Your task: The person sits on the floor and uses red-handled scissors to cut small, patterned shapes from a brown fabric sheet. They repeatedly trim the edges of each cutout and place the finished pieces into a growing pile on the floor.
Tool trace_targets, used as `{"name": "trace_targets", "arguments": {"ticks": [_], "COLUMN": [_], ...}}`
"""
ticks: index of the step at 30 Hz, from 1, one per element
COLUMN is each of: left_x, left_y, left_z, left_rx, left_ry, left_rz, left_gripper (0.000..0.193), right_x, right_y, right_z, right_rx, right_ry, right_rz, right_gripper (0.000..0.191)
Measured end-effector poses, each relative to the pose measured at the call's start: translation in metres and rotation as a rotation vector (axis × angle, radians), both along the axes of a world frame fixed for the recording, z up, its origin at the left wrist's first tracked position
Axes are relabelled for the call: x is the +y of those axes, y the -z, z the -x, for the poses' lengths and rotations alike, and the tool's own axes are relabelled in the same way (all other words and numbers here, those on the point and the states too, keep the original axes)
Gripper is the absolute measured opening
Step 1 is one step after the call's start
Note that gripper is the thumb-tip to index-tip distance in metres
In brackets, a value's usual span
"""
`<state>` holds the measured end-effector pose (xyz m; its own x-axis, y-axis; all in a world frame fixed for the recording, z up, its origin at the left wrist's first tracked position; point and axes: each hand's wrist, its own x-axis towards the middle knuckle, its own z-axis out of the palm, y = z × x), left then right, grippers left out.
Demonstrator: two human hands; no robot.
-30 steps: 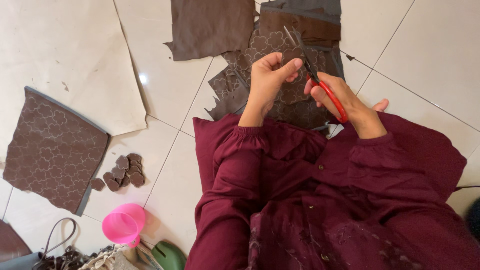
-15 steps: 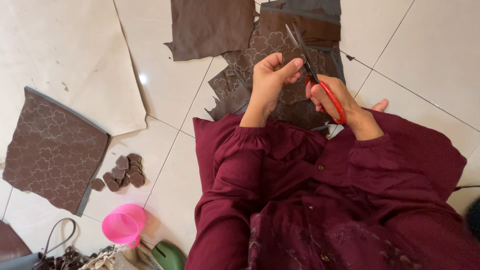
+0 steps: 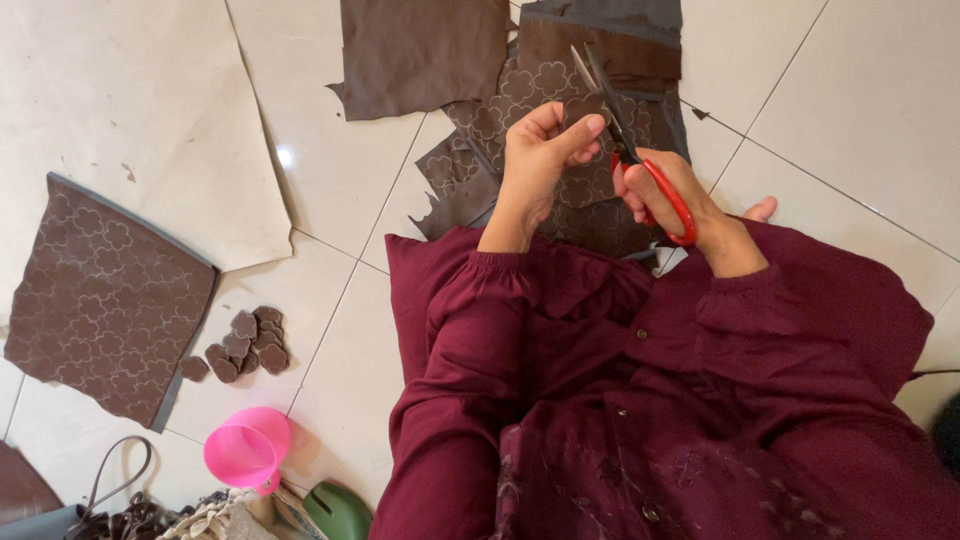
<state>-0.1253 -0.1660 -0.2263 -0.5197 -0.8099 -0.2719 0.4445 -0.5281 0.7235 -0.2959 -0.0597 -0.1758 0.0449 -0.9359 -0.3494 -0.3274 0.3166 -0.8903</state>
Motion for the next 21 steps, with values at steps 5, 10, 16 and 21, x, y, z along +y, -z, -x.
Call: {"name": "trace_targets", "arguments": {"ticks": [5,10,16,21], "left_x": [-0.003,-0.003,-0.006,-0.005], "left_y": [-0.002,-0.004,-0.005,-0.004], "left_z": [-0.006,-0.009,-0.01,-0.007], "left_rx": [-0.058,-0.055,-0.085,-0.017], "left_ry": [0.039,0.069,0.033,-0.043], "left_rz": [0.034,0.057,0.078,0.139], "left_gripper": [0.011,0.013,0.011,0.026], "right_x": [-0.005,-0.003,-0.002,-0.004], "right_y": [-0.011,-0.01,-0.007,-0.013], "right_z": [0.018,0.029,0.032,0.031], "right_rx": [0.024,0.011,0.034,0.173], "right_ry": [-0.078,-0.119,0.009,-0.001], "right_rz": [-0.056,-0.059,-0.127,-0.08], "right_gripper": [0.085,0.083,0.082,0.074]}}
